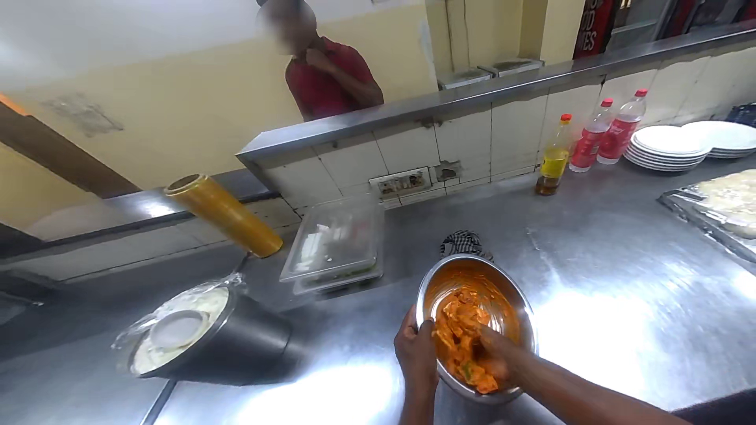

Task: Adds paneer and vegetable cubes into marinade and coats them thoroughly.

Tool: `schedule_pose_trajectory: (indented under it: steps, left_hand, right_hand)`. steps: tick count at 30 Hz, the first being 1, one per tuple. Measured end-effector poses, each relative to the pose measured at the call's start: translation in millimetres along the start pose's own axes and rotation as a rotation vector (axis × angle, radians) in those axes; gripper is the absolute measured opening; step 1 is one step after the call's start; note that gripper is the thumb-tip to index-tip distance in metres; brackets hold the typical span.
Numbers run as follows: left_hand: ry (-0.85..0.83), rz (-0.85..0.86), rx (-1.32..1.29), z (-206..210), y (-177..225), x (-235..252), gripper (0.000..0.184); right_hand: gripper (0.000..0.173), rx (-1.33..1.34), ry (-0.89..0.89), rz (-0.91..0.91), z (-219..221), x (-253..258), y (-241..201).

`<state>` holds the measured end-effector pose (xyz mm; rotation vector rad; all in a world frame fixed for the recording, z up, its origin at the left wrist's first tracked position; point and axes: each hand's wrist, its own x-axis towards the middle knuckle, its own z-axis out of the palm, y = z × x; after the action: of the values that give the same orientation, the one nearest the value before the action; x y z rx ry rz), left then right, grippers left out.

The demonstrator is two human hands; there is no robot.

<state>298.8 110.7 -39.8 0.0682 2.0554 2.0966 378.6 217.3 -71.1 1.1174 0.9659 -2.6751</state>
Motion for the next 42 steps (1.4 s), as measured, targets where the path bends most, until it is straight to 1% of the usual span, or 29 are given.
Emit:
schedule_pose_trajectory:
  steps: [1,2,3,4,6,8,10,11,12,14,15,16,17,18,19,21,22,23,25,26,27,28,30,32,34,35,38,40,42]
  left_hand:
    - [0.02,-0.016,-0.021,-2,-3,-1,0.041]
    - [0.036,-0.033,-0.041,-4,-7,-3,0.042]
    - [0.052,-0.046,-0.063,-6,-11,-6,0.042]
    - [0.065,-0.058,-0.083,-8,-15,-9,0.043]
    - [0.088,-0.088,-0.121,-12,-22,-12,0.043]
    - [0.097,-0.126,-0.145,-15,-24,-15,0.043]
    - [0.102,-0.143,-0.169,-15,-26,-16,0.043]
    - [0.102,-0.144,-0.174,-14,-27,-15,0.043]
    - [0.101,-0.146,-0.173,-15,-28,-14,0.043]
    - [0.106,-0.159,-0.169,-16,-30,-13,0.043]
    - [0.109,-0.166,-0.173,-18,-31,-12,0.043]
    - [0.112,-0.17,-0.178,-20,-32,-12,0.043]
    - [0.109,-0.174,-0.182,-22,-34,-12,0.043]
    - [0.105,-0.177,-0.189,-23,-35,-12,0.043]
    - [0.102,-0.177,-0.195,-24,-37,-12,0.044]
    - [0.097,-0.175,-0.192,-23,-37,-11,0.043]
    - [0.095,-0.173,-0.19,-22,-36,-10,0.043]
    - [0.094,-0.167,-0.192,-22,-35,-9,0.042]
    - [0.093,-0.158,-0.196,-20,-31,-8,0.041]
    - [0.094,-0.155,-0.197,-19,-30,-8,0.041]
    - [0.094,-0.152,-0.198,-17,-29,-7,0.041]
    - [0.093,-0.146,-0.193,-15,-27,-6,0.042]
    - [0.075,-0.127,-0.176,-12,-24,-4,0.041]
    - [0.047,-0.121,-0.161,-11,-22,-2,0.04]
    - [0.028,-0.113,-0.157,-12,-23,-1,0.04]
    - [0.024,-0.115,-0.16,-14,-24,0,0.041]
    - [0.031,-0.132,-0.177,-18,-29,-1,0.042]
    - [0.047,-0.15,-0.188,-20,-31,-2,0.041]
    - [0.052,-0.154,-0.195,-21,-32,-1,0.041]
  right_hand:
    - [0.035,0.001,-0.04,0.004,3,-3,-11]
    - [0.031,-0.08,-0.043,-0.018,4,-2,-22]
    - [0.022,-0.242,-0.026,-0.061,3,1,-34]
    - [0.018,-0.459,-0.004,-0.132,-1,8,-46]
    - [0.036,-0.886,0.02,-0.291,-10,27,-68]
    - [0.035,-1.206,0.067,-0.436,-9,39,-78]
    - [0.038,-1.44,0.039,-0.494,4,35,-68]
    - [0.043,-1.525,-0.042,-0.509,9,29,-54]
    - [0.049,-1.605,-0.168,-0.514,9,23,-36]
    - [0.051,-1.762,-0.433,-0.561,-6,18,-4]
    - [0.051,-1.835,-0.531,-0.589,-19,21,2]
    - [0.052,-1.9,-0.591,-0.59,-33,24,-2]
    - [0.051,-1.933,-0.611,-0.588,-44,26,-13]
    - [0.048,-1.937,-0.589,-0.595,-53,27,-27]
    - [0.042,-1.927,-0.526,-0.604,-57,27,-43]
    - [0.034,-1.861,-0.312,-0.579,-56,19,-66]
    - [0.031,-1.824,-0.2,-0.561,-54,14,-70]
    - [0.031,-1.817,-0.12,-0.48,-53,8,-70]
    - [0.043,-1.856,-0.06,-0.227,-50,-3,-61]
    - [0.052,-1.88,-0.055,-0.119,-49,-7,-49]
    - [0.06,-1.888,-0.058,-0.052,-47,-10,-35]
    - [0.065,-1.873,-0.069,-0.036,-42,-15,-21]
    - [0.062,-1.784,-0.098,-0.079,-27,-18,-3]
    - [0.06,-1.633,-0.12,-0.132,-13,-11,-1]
    - [0.059,-1.513,-0.136,-0.194,-5,1,-10]
    - [0.056,-1.474,-0.126,-0.241,-6,7,-18]
    - [0.043,-1.475,-0.065,-0.307,-16,16,-51]
    - [0.041,-1.528,-0.132,-0.323,-23,18,-62]
    - [0.047,-1.56,-0.264,-0.3,-24,13,-64]
